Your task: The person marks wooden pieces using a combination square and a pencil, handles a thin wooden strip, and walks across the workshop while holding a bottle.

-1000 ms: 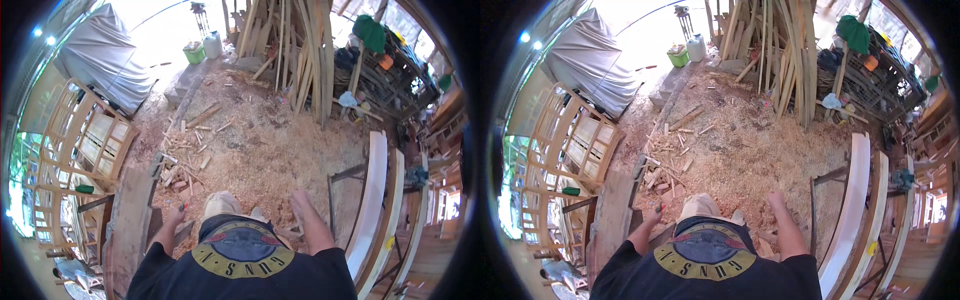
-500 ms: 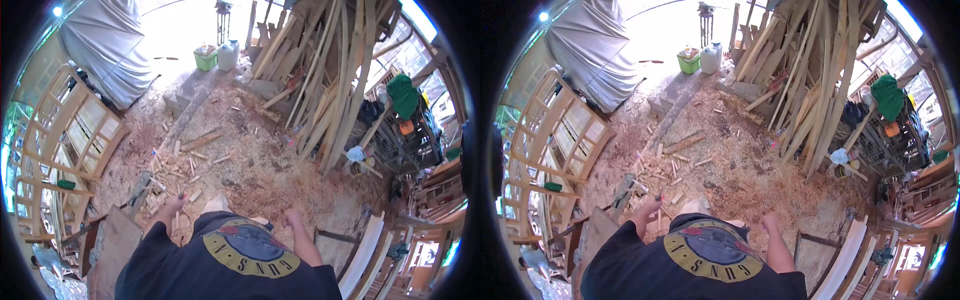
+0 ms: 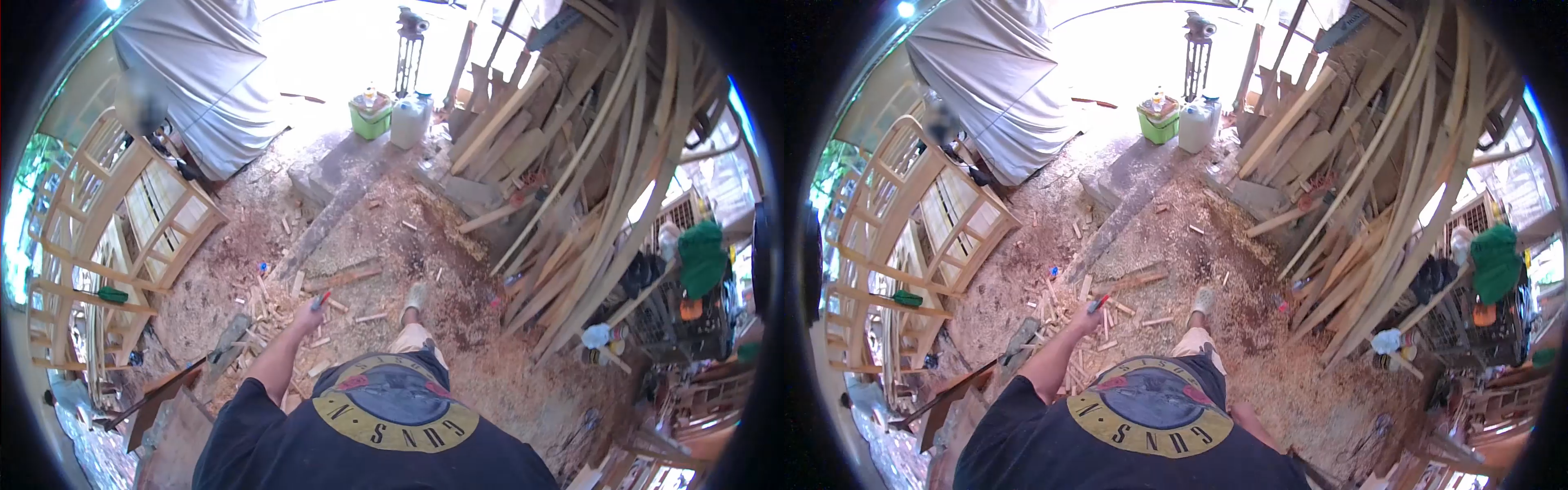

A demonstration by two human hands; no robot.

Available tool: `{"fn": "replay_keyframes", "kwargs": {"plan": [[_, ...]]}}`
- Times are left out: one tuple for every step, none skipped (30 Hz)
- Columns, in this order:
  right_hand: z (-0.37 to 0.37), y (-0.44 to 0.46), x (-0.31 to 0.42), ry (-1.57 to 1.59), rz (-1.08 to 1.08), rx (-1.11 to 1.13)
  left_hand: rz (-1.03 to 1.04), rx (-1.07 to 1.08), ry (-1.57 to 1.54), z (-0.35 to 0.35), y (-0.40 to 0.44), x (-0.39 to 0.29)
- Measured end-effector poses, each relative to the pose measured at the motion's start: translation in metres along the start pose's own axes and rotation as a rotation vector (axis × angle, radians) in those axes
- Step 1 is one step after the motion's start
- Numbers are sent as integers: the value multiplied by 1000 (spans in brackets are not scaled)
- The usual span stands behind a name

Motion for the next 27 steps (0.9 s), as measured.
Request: {"fn": "replay_keyframes", "kwargs": {"plan": [[-13,27,37,-60,-31,1,-15,3,-1,-2,15,13],[-28,53,77,-119,-68,0,-138,14,-64,-5,21,19],[-45,81,120,-189,-109,-9,-257,20,-133,-8,29,23],[-67,106,169,-257,-156,-36,-332,-5,-131,-3,43,39],[-87,129,215,-334,-195,-59,-414,-17,-110,0,47,53],[-108,150,269,-367,-212,-118,-458,-46,-62,-16,44,44],[-126,158,335,-378,-223,-182,-499,-79,-21,-33,40,32],[-136,152,409,-377,-227,-259,-544,-104,11,-39,35,21],[-136,135,484,-435,-245,-296,-577,-75,14,-36,43,23],[-146,214,513,-1274,-704,-255,-608,-50,18,-28,57,42],[-141,210,578,-1332,-771,-233,-640,-26,21,-23,70,52],[-130,214,621,-897,-695,-133,-642,-16,47,-31,81,40],[-118,219,665,-302,-633,-18,-642,-4,75,-43,88,23],[-106,223,708,157,-592,23,-639,11,104,-52,95,10],[-85,244,743,280,-612,125,-663,42,58,-65,103,-8],[-64,240,780,230,-583,153,-682,68,11,-79,117,-26],[-39,227,814,182,-559,180,-698,89,-36,-91,138,-35],[-13,224,841,72,-594,188,-702,56,-44,-94,164,-32],[6,226,869,-39,-629,192,-702,21,-54,-96,191,-31],[25,273,881,-351,-893,174,-704,-9,-69,-97,216,-31],[41,226,909,-206,-547,176,-688,-73,-121,-107,240,-40],[56,270,919,-412,-798,130,-661,-79,-187,-121,275,-44],[65,283,928,-560,-843,60,-643,-71,-258,-127,304,-46],[61,281,927,-627,-775,56,-638,-49,-314,-127,315,-46],[64,276,936,-679,-723,54,-657,-13,-282,-138,338,-50],[74,274,958,-722,-688,49,-647,-16,-324,-157,362,-51],[77,279,968,-683,-618,56,-638,-7,-360,-195,372,-85]]}}
Point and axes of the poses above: each hand's wrist, its own y-axis towards the middle knuckle, its own z-axis out of the palm, x = y × z, the point moved 2 cm from there along y, towards the middle knuckle, and after that the axes turned 12 degrees about y, right-handed, at the moved point
